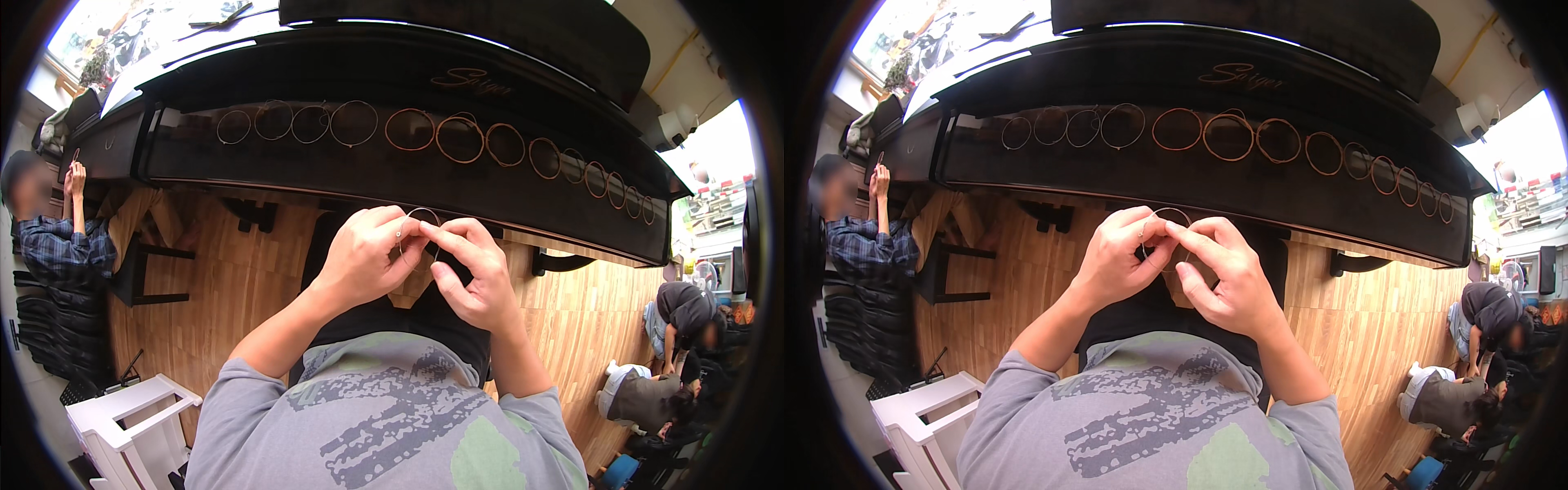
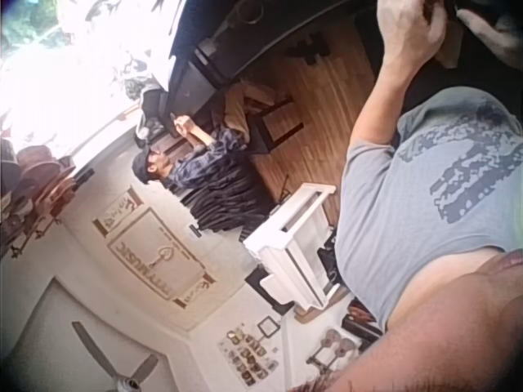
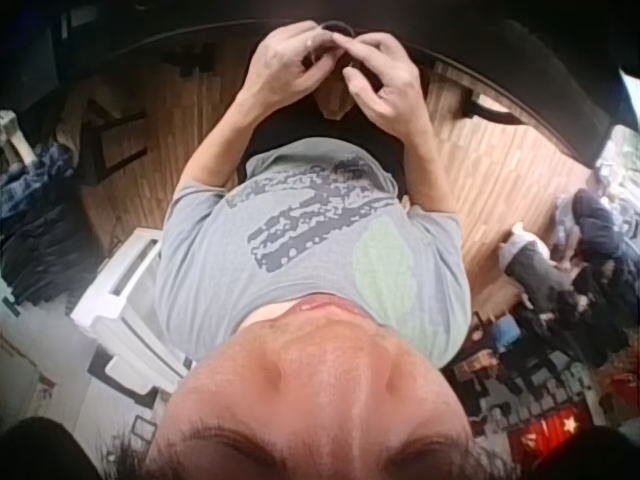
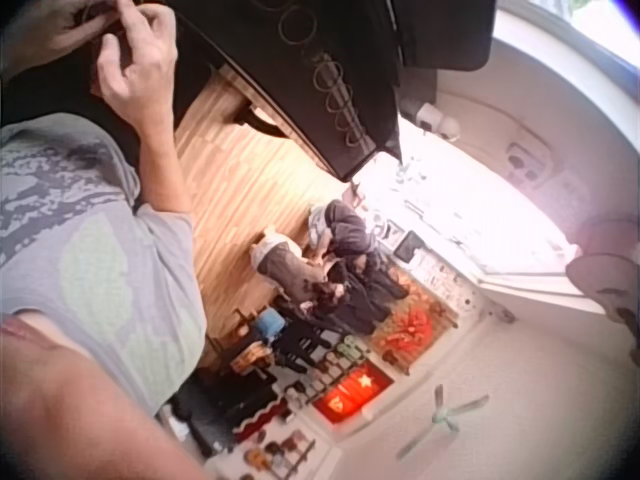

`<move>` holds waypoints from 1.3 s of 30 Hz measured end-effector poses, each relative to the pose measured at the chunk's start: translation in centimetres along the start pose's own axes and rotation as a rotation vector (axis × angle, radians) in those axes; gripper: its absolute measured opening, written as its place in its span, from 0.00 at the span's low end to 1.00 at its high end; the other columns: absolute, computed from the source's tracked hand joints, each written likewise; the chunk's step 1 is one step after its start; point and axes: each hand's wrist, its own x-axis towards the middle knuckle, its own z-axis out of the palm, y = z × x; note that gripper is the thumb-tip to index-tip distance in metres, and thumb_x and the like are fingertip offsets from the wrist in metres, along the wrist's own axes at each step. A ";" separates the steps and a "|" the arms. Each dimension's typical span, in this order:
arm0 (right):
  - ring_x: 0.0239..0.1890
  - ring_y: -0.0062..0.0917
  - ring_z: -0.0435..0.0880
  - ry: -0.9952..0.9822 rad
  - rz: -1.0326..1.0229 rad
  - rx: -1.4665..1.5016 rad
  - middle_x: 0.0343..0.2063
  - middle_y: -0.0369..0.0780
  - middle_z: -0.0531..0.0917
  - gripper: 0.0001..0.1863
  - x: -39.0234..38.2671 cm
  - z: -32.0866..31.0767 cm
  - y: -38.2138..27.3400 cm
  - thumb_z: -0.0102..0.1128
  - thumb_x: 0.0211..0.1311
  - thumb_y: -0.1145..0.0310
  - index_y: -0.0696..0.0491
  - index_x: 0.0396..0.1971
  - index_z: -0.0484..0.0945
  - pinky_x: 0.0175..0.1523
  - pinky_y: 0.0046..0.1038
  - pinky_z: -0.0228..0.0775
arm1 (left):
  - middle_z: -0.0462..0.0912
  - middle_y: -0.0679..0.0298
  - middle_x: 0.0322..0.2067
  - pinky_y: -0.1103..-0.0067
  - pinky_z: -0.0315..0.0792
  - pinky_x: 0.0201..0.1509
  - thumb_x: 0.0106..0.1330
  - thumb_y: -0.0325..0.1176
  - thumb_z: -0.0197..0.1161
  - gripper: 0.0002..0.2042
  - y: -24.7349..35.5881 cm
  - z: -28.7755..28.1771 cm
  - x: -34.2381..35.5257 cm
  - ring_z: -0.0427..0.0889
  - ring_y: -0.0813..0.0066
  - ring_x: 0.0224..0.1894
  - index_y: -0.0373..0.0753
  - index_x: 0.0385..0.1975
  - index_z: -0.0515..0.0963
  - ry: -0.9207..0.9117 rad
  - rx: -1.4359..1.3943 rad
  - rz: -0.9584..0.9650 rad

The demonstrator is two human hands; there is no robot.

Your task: The person shapes thin wire into circular loops by hand, repeatedly bending and twisting the ends to close each loop. They place the finished loops in a row on the piano lid and continue with additional pieces of wire.

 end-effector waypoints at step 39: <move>0.25 0.19 0.79 0.196 0.187 0.215 0.28 0.39 0.80 0.05 0.2 0.9 1.6 0.57 0.59 0.82 0.57 0.34 0.77 0.28 0.19 0.71 | 0.84 0.60 0.30 0.87 0.74 0.31 0.73 0.34 0.43 0.18 -0.5 0.1 -0.3 0.83 0.79 0.30 0.34 0.59 0.66 -0.230 -0.974 -0.358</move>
